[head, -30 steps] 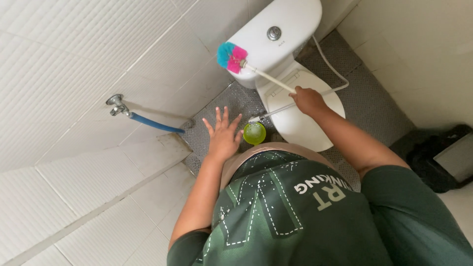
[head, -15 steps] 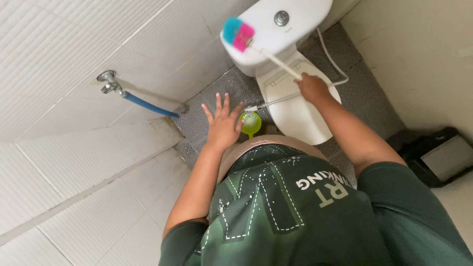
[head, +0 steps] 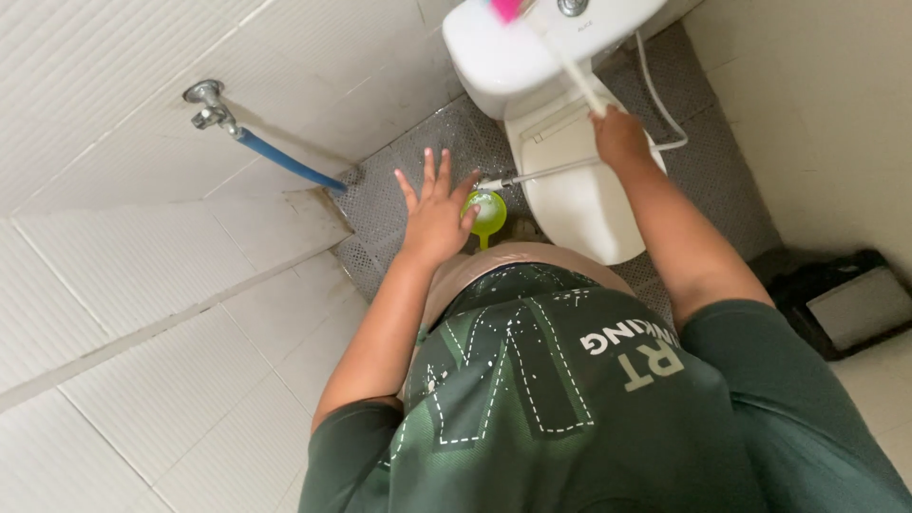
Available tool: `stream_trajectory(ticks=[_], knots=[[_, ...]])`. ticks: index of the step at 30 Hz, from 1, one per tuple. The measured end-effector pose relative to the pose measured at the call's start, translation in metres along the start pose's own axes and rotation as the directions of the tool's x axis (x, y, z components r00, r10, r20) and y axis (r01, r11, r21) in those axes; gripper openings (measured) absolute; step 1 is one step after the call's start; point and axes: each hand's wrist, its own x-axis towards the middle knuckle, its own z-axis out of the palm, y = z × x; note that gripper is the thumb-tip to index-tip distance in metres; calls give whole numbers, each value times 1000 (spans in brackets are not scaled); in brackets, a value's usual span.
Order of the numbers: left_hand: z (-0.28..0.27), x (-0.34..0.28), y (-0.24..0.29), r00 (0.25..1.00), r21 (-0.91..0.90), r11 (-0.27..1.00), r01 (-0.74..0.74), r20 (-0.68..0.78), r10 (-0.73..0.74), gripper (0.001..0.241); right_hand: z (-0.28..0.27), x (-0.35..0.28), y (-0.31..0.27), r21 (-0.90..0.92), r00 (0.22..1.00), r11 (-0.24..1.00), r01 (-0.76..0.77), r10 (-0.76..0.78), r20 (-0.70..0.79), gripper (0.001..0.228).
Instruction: The person cleans a toilet by rinsing a brush with water from a handheld bidet sprayer, scrubbing the interior of the bowl, and wiping the tank and lid with a cloth.
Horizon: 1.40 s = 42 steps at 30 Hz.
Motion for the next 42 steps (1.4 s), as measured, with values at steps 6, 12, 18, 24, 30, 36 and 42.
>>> stream_trajectory(ticks=[6, 12, 18, 24, 30, 36, 42], knots=[[2, -4, 0, 1000, -10, 1000, 14, -2, -15, 54, -3, 3, 6, 191, 994, 977, -98, 107, -36, 40], [4, -4, -2, 1000, -26, 999, 25, 10, -25, 53, 14, -37, 3, -5, 992, 998, 59, -58, 111, 39], [4, -8, -1, 999, -13, 999, 47, -10, -47, 54, 13, 10, 4, 231, 991, 972, 34, -4, -131, 37], [9, -9, -5, 998, -13, 999, 51, -21, -51, 55, 24, -88, 13, 24, 992, 999, 27, -30, 121, 42], [18, -3, -5, 999, 17, 1000, 26, -21, -26, 55, 35, -37, -22, 45, 993, 992, 117, -117, 3, 43], [16, -3, -6, 999, -26, 1000, 17, -40, -18, 54, 34, -66, -11, 56, 994, 998, 17, -23, 105, 39], [19, 0, -9, 1000, -47, 998, 31, -1, -31, 54, 45, -64, -4, 17, 996, 998, 60, -61, 64, 44]])
